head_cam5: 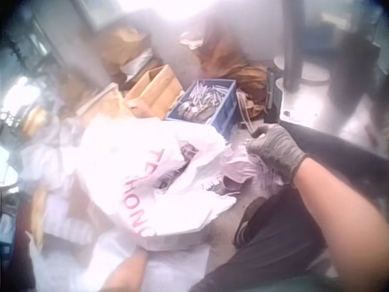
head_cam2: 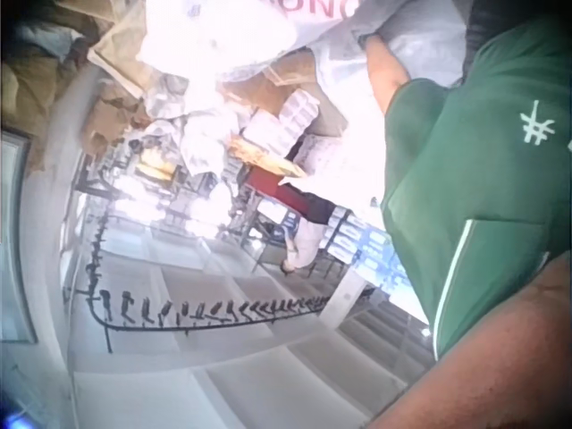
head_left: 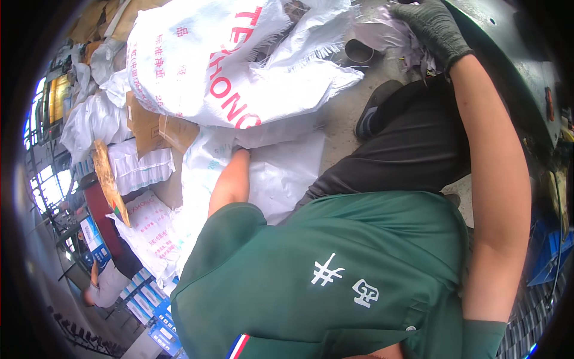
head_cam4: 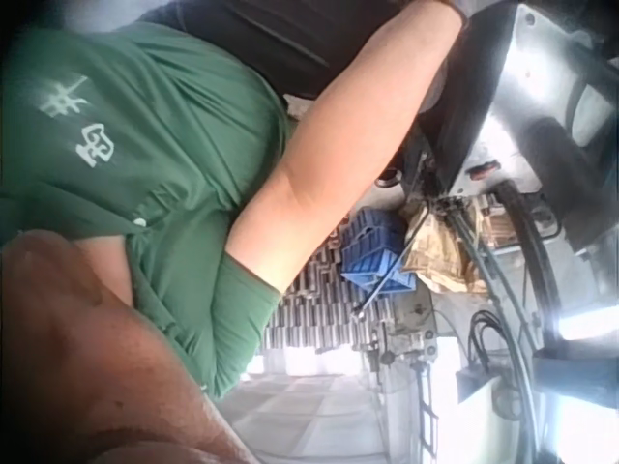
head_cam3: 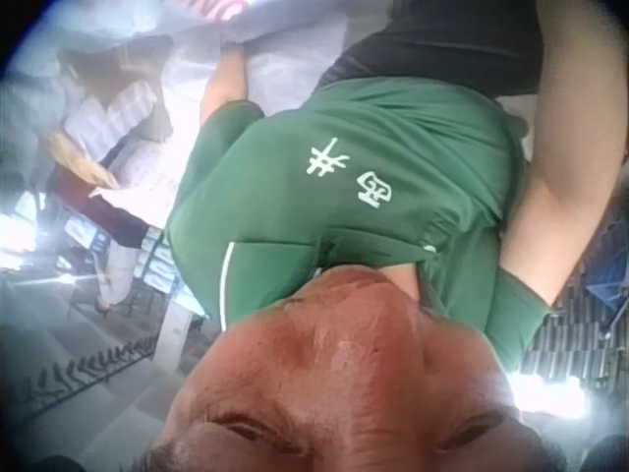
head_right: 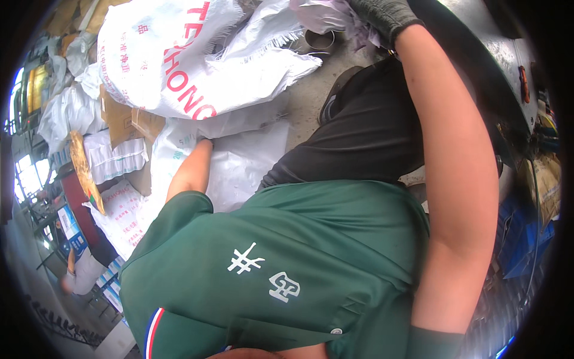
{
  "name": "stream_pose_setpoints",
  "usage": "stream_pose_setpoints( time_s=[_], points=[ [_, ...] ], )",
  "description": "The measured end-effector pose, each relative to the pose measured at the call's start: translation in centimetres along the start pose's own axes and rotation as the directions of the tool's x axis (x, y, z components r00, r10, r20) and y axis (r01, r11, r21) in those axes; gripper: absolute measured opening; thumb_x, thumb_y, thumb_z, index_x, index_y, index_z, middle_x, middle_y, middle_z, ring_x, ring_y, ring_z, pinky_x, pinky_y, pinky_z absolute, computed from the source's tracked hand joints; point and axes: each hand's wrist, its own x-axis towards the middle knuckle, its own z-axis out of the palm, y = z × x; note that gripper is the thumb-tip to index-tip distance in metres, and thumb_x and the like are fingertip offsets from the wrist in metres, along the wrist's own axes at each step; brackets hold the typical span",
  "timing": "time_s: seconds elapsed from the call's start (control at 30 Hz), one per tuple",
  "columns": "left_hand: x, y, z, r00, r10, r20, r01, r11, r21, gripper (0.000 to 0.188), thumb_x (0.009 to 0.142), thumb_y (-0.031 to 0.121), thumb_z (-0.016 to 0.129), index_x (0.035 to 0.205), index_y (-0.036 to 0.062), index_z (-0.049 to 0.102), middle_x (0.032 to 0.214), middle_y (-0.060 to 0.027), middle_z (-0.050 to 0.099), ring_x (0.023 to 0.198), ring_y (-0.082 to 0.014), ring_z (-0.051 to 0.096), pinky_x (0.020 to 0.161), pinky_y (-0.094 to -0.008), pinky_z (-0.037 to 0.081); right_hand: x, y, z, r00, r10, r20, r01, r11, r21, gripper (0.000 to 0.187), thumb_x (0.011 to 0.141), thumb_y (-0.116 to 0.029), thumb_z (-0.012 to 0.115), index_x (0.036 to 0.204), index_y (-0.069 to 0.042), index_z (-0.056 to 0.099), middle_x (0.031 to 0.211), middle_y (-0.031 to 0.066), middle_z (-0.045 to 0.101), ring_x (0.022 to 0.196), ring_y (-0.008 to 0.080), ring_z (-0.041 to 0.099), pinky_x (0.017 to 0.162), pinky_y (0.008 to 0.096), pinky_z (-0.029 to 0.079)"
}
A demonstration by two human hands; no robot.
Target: Using a hydraulic press to assemble metal cylindrical motor components.
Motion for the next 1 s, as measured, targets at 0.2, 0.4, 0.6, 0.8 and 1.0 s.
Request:
stream_pose_setpoints(
  time_s=[0.2, 0.4, 0.6, 0.8, 1.0],
  points=[
    [9.6, 0.2, -4.8, 0.982, -0.062, 0.179, 0.049, 0.996, 0.075, 0.033, 0.090, 0.021, 0.057, 0.116, 0.0065, 0.071, 0.115, -0.0219, 0.072, 0.110, -0.0374, 0.067, 0.098, -0.0459, 0.052, 1.4, 1.1, 0.4, 0.995, 0.072, -0.063, -0.065, 0.993, 0.102, 0.027, 0.080, -0.013, 0.071, 0.102, 0.004, 0.071, 0.081, 0.0063, 0.068, 0.072, 0.0134, 0.060, 0.065, 0.0296, 0.050],
    [10.3, 3.2, -2.9, 0.952, -0.018, 0.307, -0.027, 0.990, 0.142, 0.033, 0.091, 0.022, 0.057, 0.116, 0.0062, 0.071, 0.115, -0.0214, 0.072, 0.110, -0.0372, 0.067, 0.099, -0.0455, 0.052, 1.8, 1.6, 0.5, 0.999, 0.040, -0.002, -0.040, 0.997, 0.068, 0.030, 0.079, -0.014, 0.071, 0.102, 0.005, 0.072, 0.084, 0.0081, 0.069, 0.078, 0.0152, 0.062, 0.071, 0.0304, 0.052],
    [9.4, 3.9, -2.4, 0.938, -0.005, 0.347, -0.058, 0.984, 0.170, 0.033, 0.092, 0.022, 0.056, 0.116, 0.0058, 0.071, 0.115, -0.0209, 0.072, 0.110, -0.0370, 0.068, 0.099, -0.0452, 0.052, 1.6, 0.5, 0.5, 0.993, 0.104, 0.051, -0.108, 0.992, 0.073, 0.031, 0.080, -0.016, 0.071, 0.104, 0.004, 0.073, 0.084, 0.0095, 0.069, 0.078, 0.0169, 0.063, 0.073, 0.0315, 0.052],
    [10.1, 5.6, -2.0, 0.923, 0.026, 0.384, -0.103, 0.978, 0.183, 0.034, 0.093, 0.023, 0.055, 0.117, 0.0054, 0.071, 0.115, -0.0204, 0.072, 0.110, -0.0368, 0.068, 0.099, -0.0448, 0.052, 1.1, 0.5, 0.4, 0.985, 0.024, 0.171, -0.065, 0.969, 0.238, 0.030, 0.079, -0.017, 0.073, 0.101, 0.003, 0.073, 0.086, 0.0095, 0.070, 0.080, 0.0168, 0.064, 0.074, 0.0316, 0.054],
    [10.1, 6.3, -2.4, 0.896, 0.064, 0.440, -0.161, 0.969, 0.188, 0.034, 0.093, 0.023, 0.054, 0.117, 0.0051, 0.071, 0.115, -0.0198, 0.073, 0.110, -0.0366, 0.068, 0.099, -0.0444, 0.052, 1.1, 0.5, 0.0, 0.983, 0.045, 0.178, -0.080, 0.978, 0.195, 0.027, 0.080, -0.016, 0.072, 0.101, 0.002, 0.073, 0.089, 0.0092, 0.070, 0.081, 0.0175, 0.064, 0.075, 0.0318, 0.054]
  ],
)
